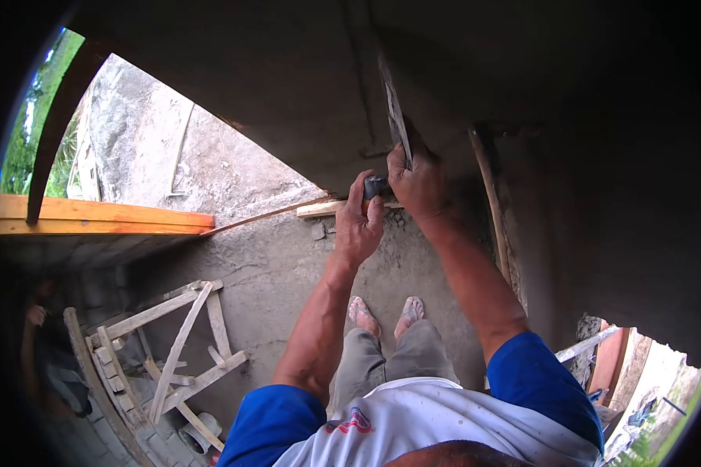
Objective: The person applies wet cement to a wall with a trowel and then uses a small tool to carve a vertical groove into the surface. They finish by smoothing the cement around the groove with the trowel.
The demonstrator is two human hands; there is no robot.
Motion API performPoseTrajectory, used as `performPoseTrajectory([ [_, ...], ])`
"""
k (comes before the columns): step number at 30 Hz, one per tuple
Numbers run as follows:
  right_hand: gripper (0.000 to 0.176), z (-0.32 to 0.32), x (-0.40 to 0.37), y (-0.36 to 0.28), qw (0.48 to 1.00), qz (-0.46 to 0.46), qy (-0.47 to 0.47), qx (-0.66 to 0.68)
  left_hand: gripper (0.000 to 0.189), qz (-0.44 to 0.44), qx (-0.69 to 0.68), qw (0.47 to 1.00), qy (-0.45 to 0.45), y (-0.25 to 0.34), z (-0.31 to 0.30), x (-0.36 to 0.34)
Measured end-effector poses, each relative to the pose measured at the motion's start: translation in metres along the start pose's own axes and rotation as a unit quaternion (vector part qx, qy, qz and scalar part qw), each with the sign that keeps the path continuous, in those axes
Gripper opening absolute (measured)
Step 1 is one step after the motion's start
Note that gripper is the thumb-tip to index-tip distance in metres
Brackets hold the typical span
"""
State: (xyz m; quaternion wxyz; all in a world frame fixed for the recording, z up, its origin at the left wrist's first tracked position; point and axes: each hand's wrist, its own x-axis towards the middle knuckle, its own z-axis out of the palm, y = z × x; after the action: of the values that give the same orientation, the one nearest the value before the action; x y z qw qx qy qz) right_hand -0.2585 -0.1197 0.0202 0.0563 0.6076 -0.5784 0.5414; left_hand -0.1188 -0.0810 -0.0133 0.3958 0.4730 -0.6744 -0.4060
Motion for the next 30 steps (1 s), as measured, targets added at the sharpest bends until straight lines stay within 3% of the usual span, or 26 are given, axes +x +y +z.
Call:
performPoseTrajectory([
  [14,0.044,0.038,-0.089,0.058,0.996,0.063,-0.066,0.005,0.043,-0.055,-0.015,0.998,-0.022,-0.106,0.042,-0.023],
  [17,0.033,0.05,-0.103,0.07,0.995,0.085,-0.055,0.016,0.044,-0.051,-0.009,0.998,-0.03,-0.125,0.05,-0.023],
  [23,0.027,0.072,-0.148,0.105,0.99,0.11,-0.088,-0.006,0.048,-0.104,-0.021,0.992,-0.064,-0.182,0.07,-0.028],
  [26,0.027,0.086,-0.171,0.125,0.987,0.118,-0.104,-0.029,0.048,-0.076,-0.016,0.996,-0.05,-0.212,0.083,-0.028],
  [30,0.047,0.104,-0.195,0.148,0.991,0.1,-0.094,-0.002,0.049,-0.071,-0.008,0.995,-0.065,-0.241,0.089,-0.024],
])
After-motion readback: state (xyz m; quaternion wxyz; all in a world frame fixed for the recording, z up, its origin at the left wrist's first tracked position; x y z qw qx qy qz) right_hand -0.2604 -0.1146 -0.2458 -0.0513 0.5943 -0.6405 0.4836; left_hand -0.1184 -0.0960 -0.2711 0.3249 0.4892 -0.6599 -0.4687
